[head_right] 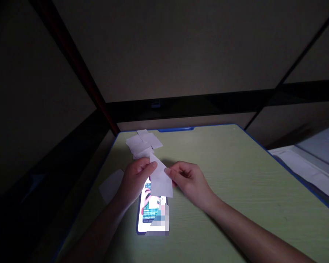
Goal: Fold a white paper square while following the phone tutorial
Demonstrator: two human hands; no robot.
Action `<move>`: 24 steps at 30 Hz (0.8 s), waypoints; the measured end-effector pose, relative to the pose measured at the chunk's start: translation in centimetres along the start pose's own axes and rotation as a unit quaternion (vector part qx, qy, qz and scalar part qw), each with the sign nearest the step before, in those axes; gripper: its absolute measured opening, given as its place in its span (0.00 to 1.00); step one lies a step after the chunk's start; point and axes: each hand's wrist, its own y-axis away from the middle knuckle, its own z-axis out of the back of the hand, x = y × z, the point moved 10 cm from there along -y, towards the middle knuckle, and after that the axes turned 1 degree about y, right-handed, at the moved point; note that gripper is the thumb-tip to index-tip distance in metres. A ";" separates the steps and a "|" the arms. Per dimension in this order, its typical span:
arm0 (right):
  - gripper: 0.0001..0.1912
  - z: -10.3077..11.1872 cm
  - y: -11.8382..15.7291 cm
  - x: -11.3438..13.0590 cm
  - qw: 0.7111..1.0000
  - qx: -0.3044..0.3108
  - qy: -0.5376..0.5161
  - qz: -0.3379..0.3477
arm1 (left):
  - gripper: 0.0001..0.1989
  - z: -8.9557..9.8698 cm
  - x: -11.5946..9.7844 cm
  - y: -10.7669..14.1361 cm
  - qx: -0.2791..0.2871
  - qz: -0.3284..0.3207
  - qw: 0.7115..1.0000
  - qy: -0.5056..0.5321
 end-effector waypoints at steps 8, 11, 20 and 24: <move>0.17 -0.1 0.6 1.5 0.989 -0.028 0.089 0.116 | 0.11 -1.0 0.8 0.0 0.042 0.029 0.997 0.062; 0.13 0.2 0.5 1.3 0.991 -0.029 0.087 0.102 | 0.10 -2.6 0.6 0.4 0.108 0.035 0.988 0.104; 0.15 0.7 0.1 0.7 0.997 -0.033 0.053 0.053 | 0.07 -2.0 1.2 0.5 0.075 0.054 0.995 0.048; 0.09 1.2 -0.3 0.4 0.998 -0.046 -0.006 0.031 | 0.06 -2.8 2.0 0.8 0.106 0.062 0.991 0.048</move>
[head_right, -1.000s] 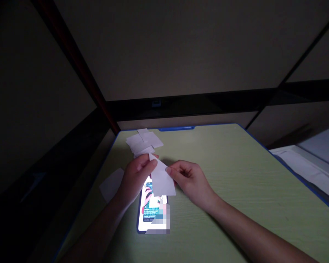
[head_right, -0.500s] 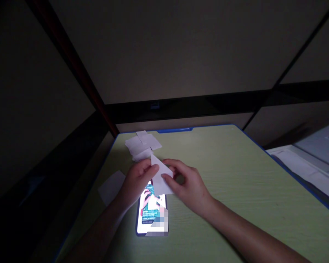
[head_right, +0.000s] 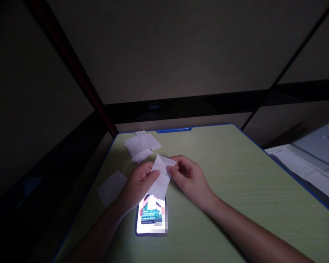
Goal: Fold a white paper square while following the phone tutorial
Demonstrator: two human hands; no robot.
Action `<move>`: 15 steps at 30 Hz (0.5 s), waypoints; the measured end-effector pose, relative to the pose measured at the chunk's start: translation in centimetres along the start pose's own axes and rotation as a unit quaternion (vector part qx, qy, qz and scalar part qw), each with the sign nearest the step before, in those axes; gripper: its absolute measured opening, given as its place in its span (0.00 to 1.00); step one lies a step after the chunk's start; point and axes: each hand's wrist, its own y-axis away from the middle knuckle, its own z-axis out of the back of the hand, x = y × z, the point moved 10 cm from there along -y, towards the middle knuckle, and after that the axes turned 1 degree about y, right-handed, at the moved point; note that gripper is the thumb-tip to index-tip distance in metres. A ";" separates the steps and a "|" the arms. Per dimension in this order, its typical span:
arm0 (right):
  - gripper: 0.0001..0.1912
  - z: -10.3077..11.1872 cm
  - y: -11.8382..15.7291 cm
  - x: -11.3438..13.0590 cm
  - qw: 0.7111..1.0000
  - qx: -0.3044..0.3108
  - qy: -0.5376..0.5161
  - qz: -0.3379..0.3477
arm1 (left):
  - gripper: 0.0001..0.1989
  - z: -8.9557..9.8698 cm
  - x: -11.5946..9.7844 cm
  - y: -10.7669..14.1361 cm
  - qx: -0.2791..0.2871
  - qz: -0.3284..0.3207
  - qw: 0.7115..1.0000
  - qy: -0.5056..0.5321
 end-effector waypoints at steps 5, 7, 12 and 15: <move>0.10 0.3 -0.4 -0.4 0.999 0.003 -0.032 -0.033 | 0.08 -0.1 -0.2 0.0 0.004 -0.023 0.999 -0.040; 0.09 0.3 -0.5 -0.3 0.998 0.008 -0.040 -0.037 | 0.09 0.0 -0.6 0.0 0.001 -0.030 0.999 -0.034; 0.08 0.5 -0.4 -0.3 0.999 0.002 -0.046 -0.029 | 0.17 1.1 0.4 -0.2 -0.058 0.044 0.995 0.072; 0.07 0.3 -0.3 -0.4 0.999 0.010 -0.036 -0.025 | 0.17 0.5 0.8 -0.2 -0.022 0.070 0.994 0.081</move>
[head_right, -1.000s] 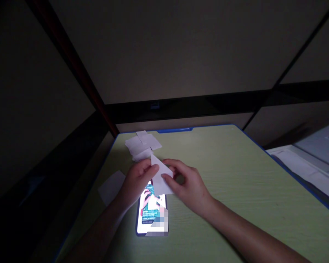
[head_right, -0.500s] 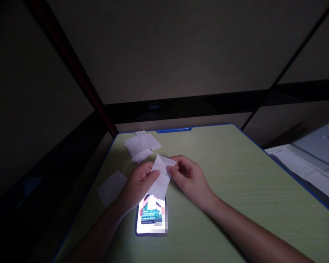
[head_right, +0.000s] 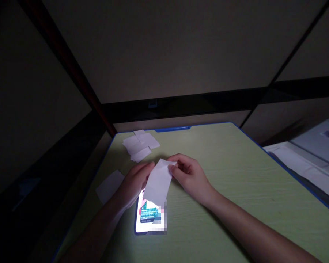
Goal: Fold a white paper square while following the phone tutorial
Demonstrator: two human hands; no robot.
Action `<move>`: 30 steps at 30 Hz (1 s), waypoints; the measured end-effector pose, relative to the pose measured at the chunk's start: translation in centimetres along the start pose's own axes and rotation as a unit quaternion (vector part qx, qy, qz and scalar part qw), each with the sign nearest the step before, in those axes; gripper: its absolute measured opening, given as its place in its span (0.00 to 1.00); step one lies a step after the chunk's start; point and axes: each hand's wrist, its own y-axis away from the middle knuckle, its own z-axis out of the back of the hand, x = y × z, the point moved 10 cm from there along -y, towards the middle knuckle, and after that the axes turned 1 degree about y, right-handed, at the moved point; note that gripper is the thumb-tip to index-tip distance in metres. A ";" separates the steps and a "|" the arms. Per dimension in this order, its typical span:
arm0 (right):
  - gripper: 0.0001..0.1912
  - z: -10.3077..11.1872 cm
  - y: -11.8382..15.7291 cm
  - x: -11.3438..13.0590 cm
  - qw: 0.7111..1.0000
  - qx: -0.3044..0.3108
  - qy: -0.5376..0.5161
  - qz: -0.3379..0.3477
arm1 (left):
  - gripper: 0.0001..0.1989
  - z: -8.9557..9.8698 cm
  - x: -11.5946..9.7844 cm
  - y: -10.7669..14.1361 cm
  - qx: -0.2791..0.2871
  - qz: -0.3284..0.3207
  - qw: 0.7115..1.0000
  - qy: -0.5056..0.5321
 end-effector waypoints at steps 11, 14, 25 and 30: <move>0.12 -0.4 -0.1 0.3 0.999 0.027 -0.031 0.001 | 0.10 0.0 -0.8 -0.2 -0.014 -0.055 0.997 -0.056; 0.12 -0.7 0.0 0.1 0.999 0.030 -0.008 -0.017 | 0.09 0.1 -0.7 -0.3 -0.022 -0.070 0.995 -0.066; 0.14 0.3 -0.4 -0.3 0.999 -0.001 0.035 -0.016 | 0.06 -1.2 -1.0 0.1 0.014 -0.098 0.989 -0.112; 0.14 -0.3 -0.1 0.3 0.999 0.008 0.038 -0.009 | 0.07 -1.0 -1.3 0.3 0.003 -0.120 0.983 -0.139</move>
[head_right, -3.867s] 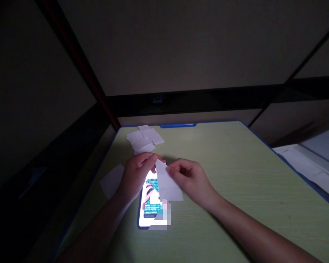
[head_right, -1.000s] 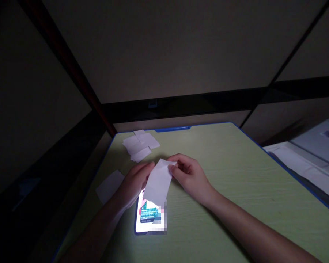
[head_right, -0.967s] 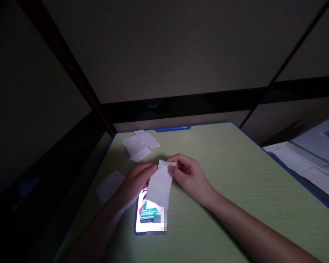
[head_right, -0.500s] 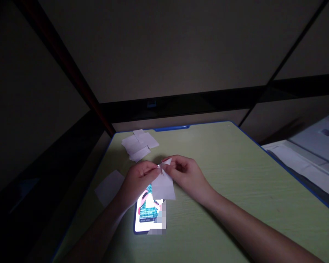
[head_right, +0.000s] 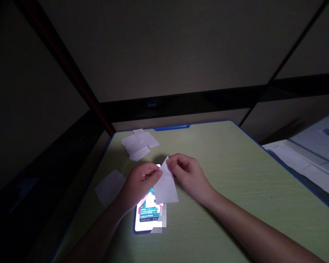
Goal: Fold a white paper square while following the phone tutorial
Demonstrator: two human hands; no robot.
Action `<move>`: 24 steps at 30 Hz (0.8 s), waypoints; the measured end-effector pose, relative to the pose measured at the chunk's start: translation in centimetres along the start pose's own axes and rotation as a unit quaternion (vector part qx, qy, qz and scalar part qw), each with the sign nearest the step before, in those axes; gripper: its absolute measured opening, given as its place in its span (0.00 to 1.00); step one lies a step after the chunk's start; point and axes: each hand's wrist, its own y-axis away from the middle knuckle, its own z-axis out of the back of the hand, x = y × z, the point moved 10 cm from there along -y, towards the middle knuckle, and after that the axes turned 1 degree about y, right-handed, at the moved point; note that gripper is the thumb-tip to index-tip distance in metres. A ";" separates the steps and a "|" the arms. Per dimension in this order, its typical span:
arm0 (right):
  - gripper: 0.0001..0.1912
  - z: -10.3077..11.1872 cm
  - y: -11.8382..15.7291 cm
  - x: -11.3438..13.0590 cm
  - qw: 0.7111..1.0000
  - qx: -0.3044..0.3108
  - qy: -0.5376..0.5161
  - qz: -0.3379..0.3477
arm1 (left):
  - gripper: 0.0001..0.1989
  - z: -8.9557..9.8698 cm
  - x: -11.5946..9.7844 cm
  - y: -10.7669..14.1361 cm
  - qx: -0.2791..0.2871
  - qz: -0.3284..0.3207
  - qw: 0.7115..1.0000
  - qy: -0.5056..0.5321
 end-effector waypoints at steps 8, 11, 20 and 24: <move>0.12 -1.6 0.5 -0.1 0.993 0.072 -0.091 -0.001 | 0.10 1.7 -0.8 -0.4 -0.053 0.008 0.998 0.031; 0.10 -1.0 0.3 -0.4 0.997 0.033 -0.067 -0.005 | 0.11 1.7 -0.8 -0.4 -0.056 0.009 0.998 0.040; 0.11 0.6 0.1 -1.1 0.997 -0.053 -0.056 -0.032 | 0.11 0.5 -0.9 0.1 -0.031 -0.020 0.999 0.019; 0.10 0.4 0.3 -0.8 0.997 -0.053 -0.054 -0.018 | 0.12 2.5 -1.5 0.1 -0.102 -0.019 0.994 -0.024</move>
